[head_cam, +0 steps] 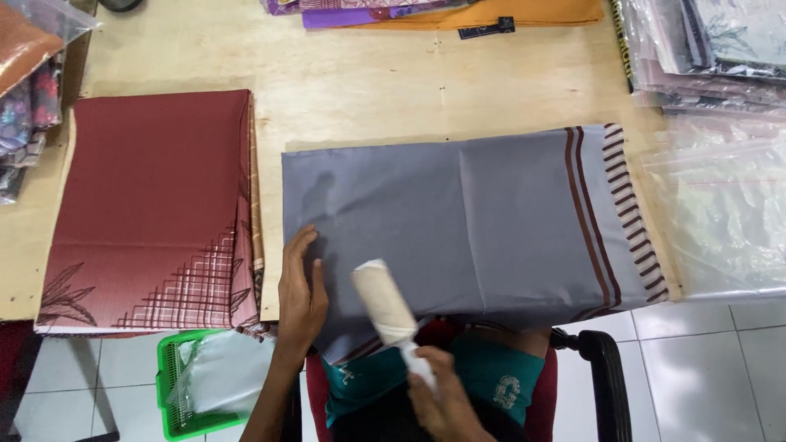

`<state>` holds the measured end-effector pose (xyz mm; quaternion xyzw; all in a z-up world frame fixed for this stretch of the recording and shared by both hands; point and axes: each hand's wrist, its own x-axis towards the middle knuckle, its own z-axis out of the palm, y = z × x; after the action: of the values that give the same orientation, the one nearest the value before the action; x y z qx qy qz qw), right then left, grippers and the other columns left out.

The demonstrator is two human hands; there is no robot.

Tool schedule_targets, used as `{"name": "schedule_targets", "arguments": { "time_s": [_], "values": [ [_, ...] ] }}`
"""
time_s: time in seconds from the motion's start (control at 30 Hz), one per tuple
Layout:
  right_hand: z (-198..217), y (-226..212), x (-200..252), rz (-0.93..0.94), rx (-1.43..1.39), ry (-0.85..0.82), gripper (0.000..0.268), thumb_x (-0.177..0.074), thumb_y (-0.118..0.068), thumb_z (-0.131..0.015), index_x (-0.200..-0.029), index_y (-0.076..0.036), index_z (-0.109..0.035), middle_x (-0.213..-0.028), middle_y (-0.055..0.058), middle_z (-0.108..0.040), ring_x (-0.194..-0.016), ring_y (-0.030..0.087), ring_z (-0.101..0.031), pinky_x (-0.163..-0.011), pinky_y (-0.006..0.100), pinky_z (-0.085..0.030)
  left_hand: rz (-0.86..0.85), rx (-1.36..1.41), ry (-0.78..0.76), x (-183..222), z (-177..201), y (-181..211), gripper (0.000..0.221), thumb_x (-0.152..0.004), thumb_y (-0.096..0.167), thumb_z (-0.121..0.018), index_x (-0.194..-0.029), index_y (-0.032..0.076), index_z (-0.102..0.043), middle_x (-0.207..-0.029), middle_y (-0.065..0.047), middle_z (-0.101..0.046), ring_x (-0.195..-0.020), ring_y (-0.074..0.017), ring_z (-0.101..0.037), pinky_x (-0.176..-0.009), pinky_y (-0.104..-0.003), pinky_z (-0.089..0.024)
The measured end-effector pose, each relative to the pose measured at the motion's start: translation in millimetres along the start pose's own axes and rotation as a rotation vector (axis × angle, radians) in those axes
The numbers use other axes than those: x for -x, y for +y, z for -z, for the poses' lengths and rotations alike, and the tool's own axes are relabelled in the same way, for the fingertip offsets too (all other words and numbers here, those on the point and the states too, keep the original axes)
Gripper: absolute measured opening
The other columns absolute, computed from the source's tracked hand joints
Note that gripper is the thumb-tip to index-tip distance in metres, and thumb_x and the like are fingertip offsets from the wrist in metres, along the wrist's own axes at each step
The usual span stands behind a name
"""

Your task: Using a lint roller to clean a piece of folded cloth on a table.

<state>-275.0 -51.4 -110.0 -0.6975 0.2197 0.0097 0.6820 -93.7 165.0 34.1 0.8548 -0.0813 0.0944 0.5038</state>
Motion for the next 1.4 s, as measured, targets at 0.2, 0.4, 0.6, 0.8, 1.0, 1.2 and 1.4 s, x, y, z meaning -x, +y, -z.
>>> {"name": "schedule_targets", "arguments": {
  "time_s": [0.2, 0.4, 0.6, 0.8, 1.0, 1.2, 1.4],
  "values": [
    [-13, -141, 11, -0.298, -0.012, -0.512, 0.023, -0.109, -0.022, -0.043, -0.123, -0.011, -0.057, -0.050, -0.002, -0.033, -0.040, 0.009, -0.032, -0.040, 0.027, -0.029, -0.225, -0.334, -0.075, 0, -7, -13, 0.035, -0.101, 0.011, -0.053, -0.134, 0.001, -0.056, -0.149, -0.019, -0.051, -0.143, -0.0371, -0.048, -0.118, -0.045, -0.039],
    [72, -105, -14, -0.136, -0.149, -0.167, 0.029, -0.102, -0.032, -0.053, -0.120, -0.010, -0.062, -0.060, -0.002, -0.031, -0.037, 0.007, -0.028, -0.027, 0.026, -0.025, -0.186, -0.333, -0.048, -4, -7, -7, 0.036, -0.103, 0.024, -0.057, -0.132, 0.002, -0.060, -0.145, -0.017, -0.055, -0.139, -0.0355, -0.051, -0.113, -0.047, -0.045],
    [153, -140, -33, -0.166, 0.028, 0.422, 0.019, -0.105, -0.020, -0.051, -0.122, -0.015, -0.054, -0.075, 0.003, -0.041, -0.051, 0.011, -0.029, -0.040, 0.029, -0.023, -0.197, -0.358, -0.037, -4, -9, -7, 0.033, -0.105, 0.024, -0.055, -0.130, 0.004, -0.061, -0.144, -0.017, -0.055, -0.139, -0.0346, -0.051, -0.111, -0.047, -0.046],
    [172, -85, -31, -0.069, 0.065, 0.510, 0.026, -0.111, -0.019, -0.041, -0.136, -0.012, -0.041, -0.082, 0.007, -0.037, -0.052, 0.014, -0.028, -0.043, 0.034, -0.027, -0.160, -0.387, -0.097, -4, -9, -6, 0.038, -0.105, 0.028, -0.053, -0.136, 0.007, -0.058, -0.151, -0.016, -0.049, -0.144, -0.0361, -0.045, -0.111, -0.049, -0.045],
    [62, -86, 5, -0.125, -0.320, -0.087, 0.022, -0.102, -0.018, -0.058, -0.119, -0.006, -0.064, -0.063, 0.001, -0.032, -0.036, 0.009, -0.032, -0.026, 0.026, -0.025, -0.179, -0.435, -0.128, -3, -11, -3, 0.055, -0.102, 0.044, -0.053, -0.143, 0.008, -0.054, -0.159, -0.019, -0.041, -0.150, -0.0375, -0.036, -0.116, -0.052, -0.039],
    [88, -81, -13, -0.152, -0.139, -0.136, 0.026, -0.105, -0.027, -0.050, -0.114, -0.009, -0.065, -0.056, -0.001, -0.024, -0.040, 0.009, -0.025, -0.031, 0.026, -0.023, -0.141, -0.428, -0.145, -2, -10, -5, 0.058, -0.100, 0.047, -0.056, -0.145, 0.011, -0.053, -0.161, -0.014, -0.039, -0.152, -0.0349, -0.033, -0.116, -0.052, -0.038],
    [168, -134, -31, -0.225, 0.113, 0.388, 0.024, -0.111, -0.021, -0.040, -0.126, -0.009, -0.055, -0.068, 0.003, -0.029, -0.055, 0.013, -0.024, -0.045, 0.032, -0.021, -0.131, -0.452, -0.150, -4, -11, -4, 0.057, -0.099, 0.046, -0.058, -0.143, 0.009, -0.054, -0.160, -0.014, -0.040, -0.151, -0.0342, -0.034, -0.116, -0.051, -0.039]
  ]
}}
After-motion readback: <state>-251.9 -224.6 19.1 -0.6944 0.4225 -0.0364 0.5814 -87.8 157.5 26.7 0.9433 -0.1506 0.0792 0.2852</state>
